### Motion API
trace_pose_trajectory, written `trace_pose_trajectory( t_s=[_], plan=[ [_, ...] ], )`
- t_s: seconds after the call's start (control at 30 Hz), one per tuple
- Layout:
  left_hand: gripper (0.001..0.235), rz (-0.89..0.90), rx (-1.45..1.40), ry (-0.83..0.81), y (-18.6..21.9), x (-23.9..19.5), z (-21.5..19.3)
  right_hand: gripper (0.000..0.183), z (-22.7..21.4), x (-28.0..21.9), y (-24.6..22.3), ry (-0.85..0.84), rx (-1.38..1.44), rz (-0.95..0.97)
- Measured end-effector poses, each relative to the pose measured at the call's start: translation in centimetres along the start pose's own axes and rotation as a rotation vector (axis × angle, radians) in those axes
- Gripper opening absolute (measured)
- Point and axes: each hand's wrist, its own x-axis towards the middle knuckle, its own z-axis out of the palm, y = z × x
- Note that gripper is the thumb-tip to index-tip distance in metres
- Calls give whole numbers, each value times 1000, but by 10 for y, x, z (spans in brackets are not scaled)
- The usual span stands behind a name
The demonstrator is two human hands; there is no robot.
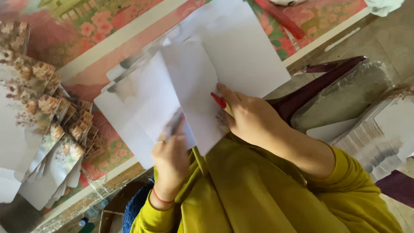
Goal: The person applies glue to the spine of a stack of paper sheets using a brush, then presses the sheets together. They repeat this process for multiple sheets and finally stack the glued papers on the table.
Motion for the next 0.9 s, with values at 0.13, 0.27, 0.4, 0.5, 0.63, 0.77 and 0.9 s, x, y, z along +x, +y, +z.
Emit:
trace_pose_trajectory(
  t_s=[0.13, 0.27, 0.4, 0.5, 0.63, 0.77, 0.9],
  plan=[
    [39, -255, -149, 316, -1, -1, -32, 54, 21, -3, 9, -19, -304, -32],
    [30, 100, 40, 360, -19, -10, -39, 69, 26, -3, 15, -85, -378, -47],
    [26, 350, -95, 240, -3, 12, -39, 69, 25, -2, 20, -75, -331, -75],
    [25, 207, -185, -27, 14, 9, -21, 72, 9, 2, 21, -170, -116, 16],
    [24, 337, 45, -154, 27, 13, -2, 23, -30, 12, 19, -368, 170, 233],
    [18, 310, -122, -237, 36, 36, -39, 52, -49, -2, 39, -308, 413, 331],
    [15, 319, 57, 41, 32, 31, -66, 26, -62, -52, 74, 186, 1032, 549]
  ],
)
